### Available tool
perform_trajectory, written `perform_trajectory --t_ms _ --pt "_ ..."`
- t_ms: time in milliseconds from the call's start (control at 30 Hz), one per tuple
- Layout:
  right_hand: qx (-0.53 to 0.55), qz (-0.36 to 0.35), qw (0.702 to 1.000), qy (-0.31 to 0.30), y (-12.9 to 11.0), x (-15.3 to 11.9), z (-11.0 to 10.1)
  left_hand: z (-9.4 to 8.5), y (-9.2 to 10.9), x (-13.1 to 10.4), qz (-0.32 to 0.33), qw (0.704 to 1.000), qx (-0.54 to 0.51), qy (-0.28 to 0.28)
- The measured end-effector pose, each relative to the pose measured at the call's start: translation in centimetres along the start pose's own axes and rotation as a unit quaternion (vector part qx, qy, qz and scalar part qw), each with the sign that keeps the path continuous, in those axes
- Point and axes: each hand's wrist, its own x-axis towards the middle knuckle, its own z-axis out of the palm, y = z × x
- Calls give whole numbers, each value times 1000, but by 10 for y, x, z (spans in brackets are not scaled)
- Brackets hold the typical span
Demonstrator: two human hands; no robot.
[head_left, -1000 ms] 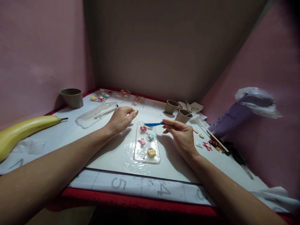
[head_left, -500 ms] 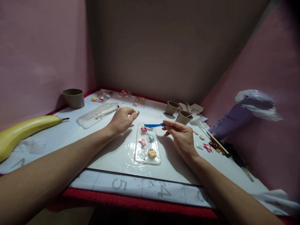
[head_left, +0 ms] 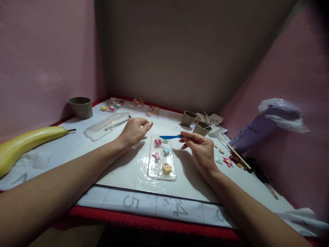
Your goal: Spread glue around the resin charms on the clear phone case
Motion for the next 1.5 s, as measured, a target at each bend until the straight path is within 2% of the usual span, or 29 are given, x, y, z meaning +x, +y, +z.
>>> perform_trajectory --t_ms 367,967,1233,1500 --pt "31 6 999 9 -1 0 1 0 1 -1 -4 1000 -2 -4" --pt "-8 -45 998 -43 0 -4 2 0 1 0 -5 1000 0 -3" --pt "6 -56 998 -16 -1 -4 3 1 0 0 -3 1000 -3 -6" --pt "2 -43 998 -46 0 -6 3 1 2 -1 -7 1000 -1 -6"
